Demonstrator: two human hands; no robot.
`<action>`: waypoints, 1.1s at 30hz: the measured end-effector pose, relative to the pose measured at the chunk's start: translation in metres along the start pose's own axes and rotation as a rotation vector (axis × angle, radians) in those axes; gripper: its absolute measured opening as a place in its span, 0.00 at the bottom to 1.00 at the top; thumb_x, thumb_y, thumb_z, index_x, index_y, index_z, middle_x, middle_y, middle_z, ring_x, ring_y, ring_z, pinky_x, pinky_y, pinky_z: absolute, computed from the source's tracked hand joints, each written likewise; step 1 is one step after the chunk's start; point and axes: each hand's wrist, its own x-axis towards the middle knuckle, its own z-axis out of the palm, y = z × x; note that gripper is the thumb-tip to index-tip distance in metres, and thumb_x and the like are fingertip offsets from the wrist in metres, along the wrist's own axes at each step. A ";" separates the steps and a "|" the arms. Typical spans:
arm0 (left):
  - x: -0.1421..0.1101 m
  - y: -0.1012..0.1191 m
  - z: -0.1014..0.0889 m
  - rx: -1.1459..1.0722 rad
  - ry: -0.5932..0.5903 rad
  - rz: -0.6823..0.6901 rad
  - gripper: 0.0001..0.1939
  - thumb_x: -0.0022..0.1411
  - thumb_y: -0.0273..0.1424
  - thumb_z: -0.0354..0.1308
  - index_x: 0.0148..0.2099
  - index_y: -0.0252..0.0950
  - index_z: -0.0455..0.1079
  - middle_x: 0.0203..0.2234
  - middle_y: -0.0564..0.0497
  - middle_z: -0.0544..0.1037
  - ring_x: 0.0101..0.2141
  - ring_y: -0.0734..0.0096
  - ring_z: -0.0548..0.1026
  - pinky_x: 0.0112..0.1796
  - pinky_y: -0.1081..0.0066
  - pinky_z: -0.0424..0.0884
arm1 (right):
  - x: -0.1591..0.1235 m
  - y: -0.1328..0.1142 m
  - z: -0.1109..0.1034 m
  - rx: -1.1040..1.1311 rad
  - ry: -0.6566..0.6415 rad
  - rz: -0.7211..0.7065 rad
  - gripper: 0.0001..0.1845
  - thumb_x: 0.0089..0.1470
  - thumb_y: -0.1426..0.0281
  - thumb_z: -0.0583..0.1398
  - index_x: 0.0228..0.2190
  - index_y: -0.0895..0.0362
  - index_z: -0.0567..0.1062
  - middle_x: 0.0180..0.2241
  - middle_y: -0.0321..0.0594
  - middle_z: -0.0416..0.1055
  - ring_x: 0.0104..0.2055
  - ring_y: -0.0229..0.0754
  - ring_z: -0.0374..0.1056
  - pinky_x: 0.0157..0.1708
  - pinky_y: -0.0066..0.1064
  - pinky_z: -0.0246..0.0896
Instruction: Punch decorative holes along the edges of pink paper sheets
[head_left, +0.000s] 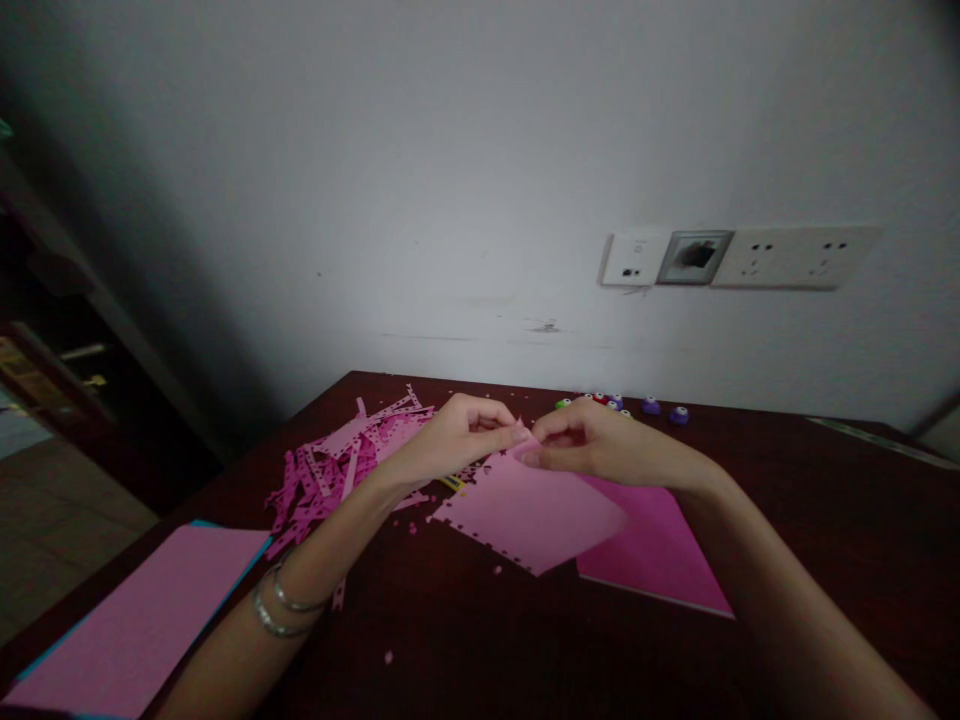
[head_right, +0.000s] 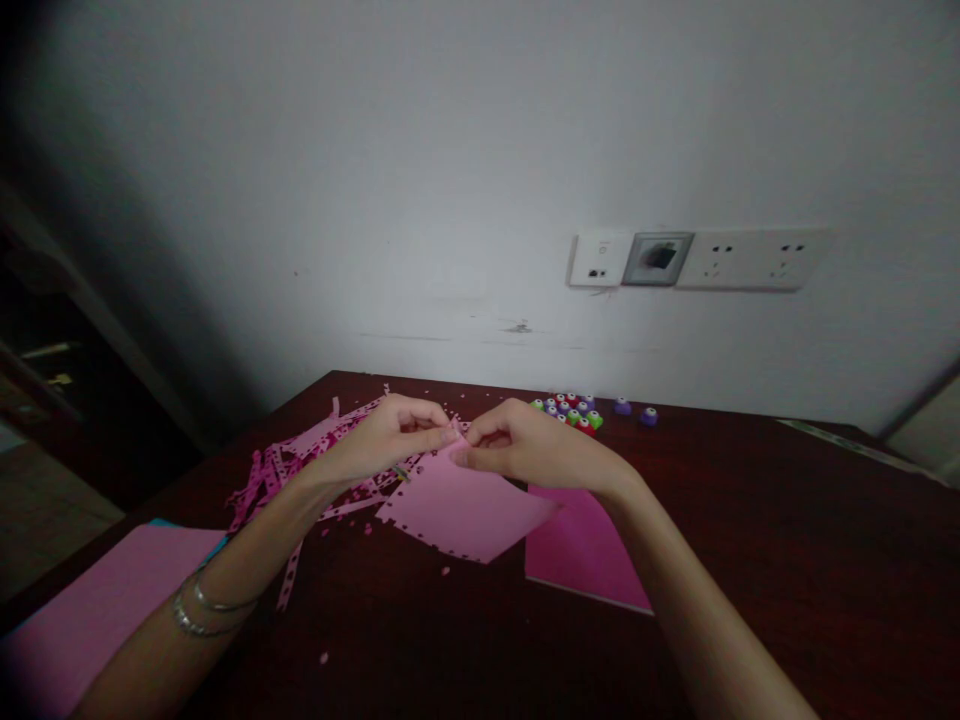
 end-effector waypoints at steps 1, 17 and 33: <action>0.000 0.001 0.001 0.000 -0.001 0.007 0.11 0.53 0.37 0.56 0.28 0.33 0.70 0.20 0.54 0.68 0.23 0.80 0.62 0.25 0.76 0.57 | 0.000 0.000 0.001 0.020 -0.001 -0.002 0.17 0.51 0.57 0.55 0.21 0.57 0.70 0.18 0.30 0.52 0.21 0.32 0.45 0.19 0.25 0.41; 0.001 -0.004 0.007 -0.294 -0.098 -0.006 0.08 0.50 0.32 0.59 0.24 0.32 0.68 0.19 0.55 0.66 0.23 0.80 0.62 0.26 0.75 0.57 | 0.003 -0.001 0.002 0.153 -0.076 -0.107 0.16 0.50 0.60 0.58 0.23 0.60 0.75 0.17 0.29 0.54 0.21 0.31 0.46 0.20 0.24 0.44; 0.000 -0.002 0.003 -0.203 -0.104 -0.013 0.09 0.52 0.32 0.57 0.24 0.32 0.67 0.18 0.56 0.64 0.22 0.80 0.60 0.24 0.75 0.55 | 0.001 0.002 0.002 0.183 -0.080 -0.072 0.18 0.52 0.60 0.56 0.20 0.60 0.69 0.18 0.28 0.48 0.20 0.30 0.43 0.18 0.24 0.39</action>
